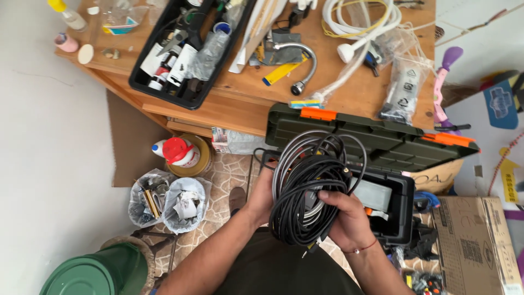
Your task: Organizing and inspecting various items like cables and straps inside a toolbox
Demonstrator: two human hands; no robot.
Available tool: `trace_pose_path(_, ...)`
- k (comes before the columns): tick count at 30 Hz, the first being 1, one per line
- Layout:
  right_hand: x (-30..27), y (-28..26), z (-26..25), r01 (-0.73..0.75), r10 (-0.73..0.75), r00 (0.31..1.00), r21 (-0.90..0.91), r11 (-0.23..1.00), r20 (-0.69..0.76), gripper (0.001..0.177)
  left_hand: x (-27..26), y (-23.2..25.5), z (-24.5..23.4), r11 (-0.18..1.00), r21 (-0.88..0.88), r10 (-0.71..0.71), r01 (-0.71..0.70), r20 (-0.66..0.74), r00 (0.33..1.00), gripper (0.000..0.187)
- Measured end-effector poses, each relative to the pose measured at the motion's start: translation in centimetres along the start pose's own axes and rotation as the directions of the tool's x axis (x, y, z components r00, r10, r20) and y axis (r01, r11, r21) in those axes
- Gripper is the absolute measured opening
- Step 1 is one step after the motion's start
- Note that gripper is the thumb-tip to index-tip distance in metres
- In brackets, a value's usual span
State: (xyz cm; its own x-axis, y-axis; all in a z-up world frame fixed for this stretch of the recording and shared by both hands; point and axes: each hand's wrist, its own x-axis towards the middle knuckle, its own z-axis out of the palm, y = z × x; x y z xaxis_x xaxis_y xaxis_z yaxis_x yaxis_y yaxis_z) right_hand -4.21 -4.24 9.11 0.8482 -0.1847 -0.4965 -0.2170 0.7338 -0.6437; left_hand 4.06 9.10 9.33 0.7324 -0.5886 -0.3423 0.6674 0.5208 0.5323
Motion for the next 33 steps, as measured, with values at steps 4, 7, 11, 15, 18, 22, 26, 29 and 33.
trace_pose_path(4, 0.4, 0.8, 2.7, -0.083, 0.083, 0.995, -0.001, 0.997, -0.064, 0.03, -0.6, 1.7, -0.6, 0.959, -0.223, 0.212, -0.175, 0.156, 0.965, 0.06)
trace_pose_path(7, 1.1, 1.1, 4.8, -0.071, 0.071, 0.998, -0.089, 0.994, -0.004, 0.028, -0.7, 3.5, -1.4, 0.937, -0.248, 0.295, -0.245, 0.19, 0.936, 0.062)
trace_pose_path(11, 2.4, 1.4, 8.0, -0.017, 0.039, 0.996, -0.243, 0.97, 0.083, 0.022, -0.6, 7.2, -2.6, 0.966, 0.077, 0.239, -0.246, 0.094, 0.966, 0.054)
trace_pose_path(15, 5.1, 2.5, 11.2, -0.001, 0.03, 0.991, -0.223, 0.975, 0.127, 0.024, 0.4, 9.6, -6.8, 0.951, 0.073, 0.301, -0.3, 0.002, 0.954, 0.054)
trace_pose_path(18, 8.3, 2.2, 14.3, 0.022, -0.011, 0.996, -0.119, 0.993, 0.09, 0.031, 2.3, 12.0, -10.3, 0.933, 0.09, 0.356, -0.348, -0.09, 0.93, 0.054)
trace_pose_path(22, 12.5, 1.1, 19.0, -0.014, 0.018, 0.998, -0.066, 0.998, 0.061, 0.022, 3.3, 16.5, -11.2, 0.915, 0.075, 0.401, -0.396, -0.087, 0.912, 0.063)
trace_pose_path(26, 15.7, -1.1, 26.0, 0.002, -0.001, 1.0, -0.043, 0.999, 0.018, 0.019, 6.9, 22.0, -10.2, 0.755, 0.383, 0.519, -0.533, 0.149, 0.842, 0.081)
trace_pose_path(29, 20.9, -2.9, 29.9, 0.063, -0.063, 0.998, -0.002, 0.998, -0.018, 0.03, 12.2, 27.8, -8.2, 0.749, 0.333, 0.561, -0.573, 0.142, 0.816, 0.081)
trace_pose_path(33, 28.3, -5.9, 34.2, 0.181, -0.182, 0.983, -0.013, 0.983, -0.023, 0.031, 19.6, 34.3, -7.1, 0.711, 0.475, 0.493, -0.518, 0.188, 0.85, 0.088)
